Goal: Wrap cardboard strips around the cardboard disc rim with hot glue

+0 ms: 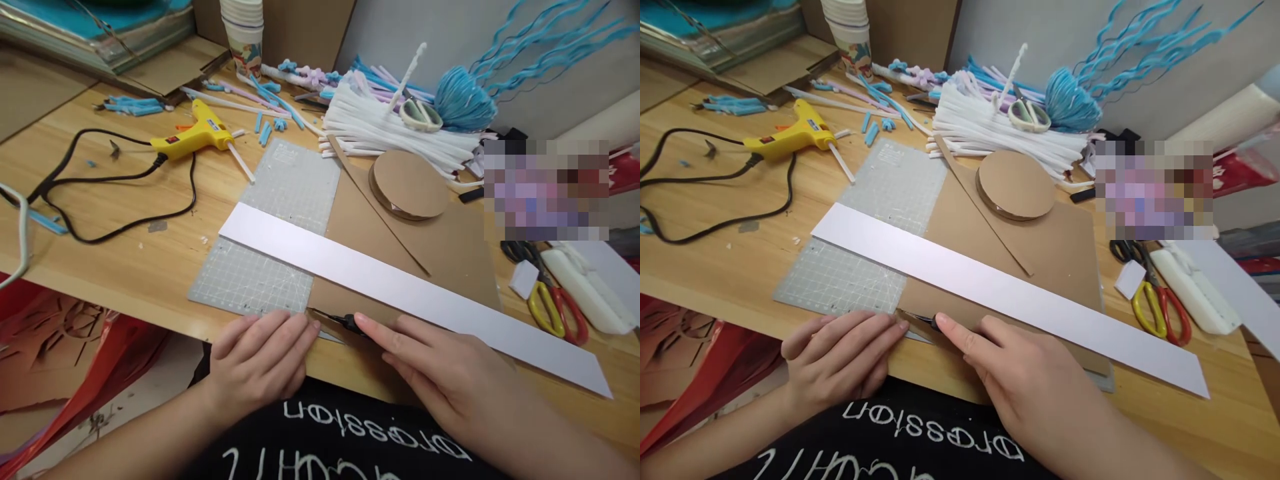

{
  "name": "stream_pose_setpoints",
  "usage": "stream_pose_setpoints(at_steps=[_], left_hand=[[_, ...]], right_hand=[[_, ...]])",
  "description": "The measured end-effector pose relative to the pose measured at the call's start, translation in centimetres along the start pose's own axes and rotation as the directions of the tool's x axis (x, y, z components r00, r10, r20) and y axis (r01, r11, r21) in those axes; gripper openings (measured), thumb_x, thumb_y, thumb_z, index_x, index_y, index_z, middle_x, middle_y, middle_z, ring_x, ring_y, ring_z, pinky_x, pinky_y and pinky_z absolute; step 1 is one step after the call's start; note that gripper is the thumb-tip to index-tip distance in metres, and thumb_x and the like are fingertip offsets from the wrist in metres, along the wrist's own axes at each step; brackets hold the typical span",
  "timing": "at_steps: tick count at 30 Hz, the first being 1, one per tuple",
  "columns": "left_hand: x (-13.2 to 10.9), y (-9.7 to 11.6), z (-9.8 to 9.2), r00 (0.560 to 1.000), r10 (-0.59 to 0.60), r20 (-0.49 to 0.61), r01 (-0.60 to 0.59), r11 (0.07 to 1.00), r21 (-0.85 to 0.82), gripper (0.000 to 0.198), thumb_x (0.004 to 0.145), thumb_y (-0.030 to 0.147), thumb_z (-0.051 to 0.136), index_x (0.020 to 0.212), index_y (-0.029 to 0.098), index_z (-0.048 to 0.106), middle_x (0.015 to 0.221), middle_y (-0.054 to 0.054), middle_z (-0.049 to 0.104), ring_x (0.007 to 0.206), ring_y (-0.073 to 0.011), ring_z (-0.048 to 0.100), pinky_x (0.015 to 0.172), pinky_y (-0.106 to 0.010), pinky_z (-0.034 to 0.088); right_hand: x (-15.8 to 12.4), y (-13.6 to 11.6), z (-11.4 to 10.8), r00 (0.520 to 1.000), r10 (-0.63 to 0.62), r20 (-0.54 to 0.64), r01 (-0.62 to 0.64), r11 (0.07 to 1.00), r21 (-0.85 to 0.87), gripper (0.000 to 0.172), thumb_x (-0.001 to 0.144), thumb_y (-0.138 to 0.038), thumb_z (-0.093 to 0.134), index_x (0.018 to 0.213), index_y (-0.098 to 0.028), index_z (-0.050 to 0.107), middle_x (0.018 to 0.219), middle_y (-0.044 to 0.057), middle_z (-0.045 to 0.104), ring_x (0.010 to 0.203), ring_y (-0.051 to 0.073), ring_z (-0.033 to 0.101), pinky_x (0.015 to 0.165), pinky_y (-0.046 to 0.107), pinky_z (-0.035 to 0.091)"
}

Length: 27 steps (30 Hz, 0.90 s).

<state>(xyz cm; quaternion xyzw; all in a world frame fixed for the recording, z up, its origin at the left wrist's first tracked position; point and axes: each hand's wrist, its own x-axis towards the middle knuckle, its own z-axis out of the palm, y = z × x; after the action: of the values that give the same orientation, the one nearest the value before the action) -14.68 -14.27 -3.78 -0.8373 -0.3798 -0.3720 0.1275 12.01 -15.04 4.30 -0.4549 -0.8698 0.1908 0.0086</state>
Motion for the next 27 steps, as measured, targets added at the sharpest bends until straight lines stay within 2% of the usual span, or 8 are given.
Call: stream_pose_setpoints(at_steps=[7, 13, 18, 21, 24, 27], left_hand=[[-0.23, 0.09, 0.21, 1.0, -0.001, -0.009, 0.001, 1.0, 0.003, 0.026, 0.091, 0.018, 0.054, 0.103, 0.024, 0.077, 0.089, 0.007, 0.08, 0.08, -0.0142, 0.064, 0.094, -0.03, 0.04], [0.02, 0.32, 0.3, 0.999, -0.04, -0.03, 0.04, 0.999, 0.014, 0.025, 0.091, 0.019, 0.053, 0.097, 0.024, 0.076, 0.086, 0.006, 0.08, 0.077, -0.0145, 0.064, 0.087, -0.032, 0.039], [0.19, 0.34, 0.27, 0.996, -0.079, -0.029, 0.079, 0.997, -0.001, 0.02, 0.09, 0.021, 0.055, 0.079, 0.022, 0.071, 0.086, 0.004, 0.082, 0.077, -0.014, 0.066, 0.078, -0.033, 0.038], [0.1, 0.26, 0.25, 0.998, -0.047, -0.043, 0.047, 0.999, -0.005, 0.022, 0.093, 0.021, 0.054, 0.087, 0.024, 0.075, 0.084, 0.008, 0.082, 0.076, -0.0132, 0.066, 0.077, -0.032, 0.037], [0.02, 0.17, 0.13, 0.999, -0.024, -0.03, 0.024, 1.0, -0.012, 0.025, 0.092, 0.019, 0.054, 0.097, 0.027, 0.077, 0.09, 0.012, 0.082, 0.081, -0.0114, 0.069, 0.081, -0.032, 0.038], [0.0, 0.09, -0.03, 1.0, -0.02, -0.01, 0.019, 1.0, -0.018, 0.023, 0.09, 0.018, 0.057, 0.099, 0.026, 0.077, 0.092, 0.012, 0.082, 0.08, -0.0111, 0.069, 0.083, -0.031, 0.039]], right_hand=[[0.2, -0.12, -0.27, 0.999, -0.032, -0.003, 0.032, 0.999, 0.004, 0.051, 0.105, -0.018, 0.038, 0.154, -0.031, 0.038, 0.079, -0.002, 0.06, 0.058, 0.015, 0.064, 0.051, 0.026, 0.053], [0.01, -0.07, -0.26, 1.0, -0.028, 0.0, 0.028, 1.0, -0.002, 0.051, 0.105, -0.019, 0.038, 0.155, -0.031, 0.037, 0.079, -0.001, 0.061, 0.059, 0.015, 0.065, 0.052, 0.027, 0.054], [-0.21, 0.0, -0.12, 1.0, -0.016, -0.01, 0.016, 1.0, -0.014, 0.052, 0.105, -0.018, 0.039, 0.155, -0.032, 0.038, 0.081, -0.001, 0.062, 0.059, 0.015, 0.066, 0.052, 0.027, 0.054], [-0.32, 0.06, 0.07, 1.0, -0.02, -0.011, 0.02, 0.999, -0.032, 0.052, 0.104, -0.018, 0.04, 0.154, -0.031, 0.041, 0.082, 0.0, 0.064, 0.058, 0.016, 0.065, 0.054, 0.028, 0.054], [-0.27, 0.06, 0.17, 0.999, -0.038, -0.011, 0.037, 0.998, -0.05, 0.052, 0.102, -0.015, 0.04, 0.152, -0.03, 0.045, 0.082, 0.001, 0.064, 0.058, 0.017, 0.065, 0.053, 0.028, 0.055], [-0.12, 0.01, 0.16, 0.999, -0.041, 0.0, 0.041, 0.998, -0.054, 0.052, 0.101, -0.014, 0.041, 0.151, -0.029, 0.047, 0.081, 0.001, 0.063, 0.057, 0.017, 0.065, 0.051, 0.029, 0.055]])
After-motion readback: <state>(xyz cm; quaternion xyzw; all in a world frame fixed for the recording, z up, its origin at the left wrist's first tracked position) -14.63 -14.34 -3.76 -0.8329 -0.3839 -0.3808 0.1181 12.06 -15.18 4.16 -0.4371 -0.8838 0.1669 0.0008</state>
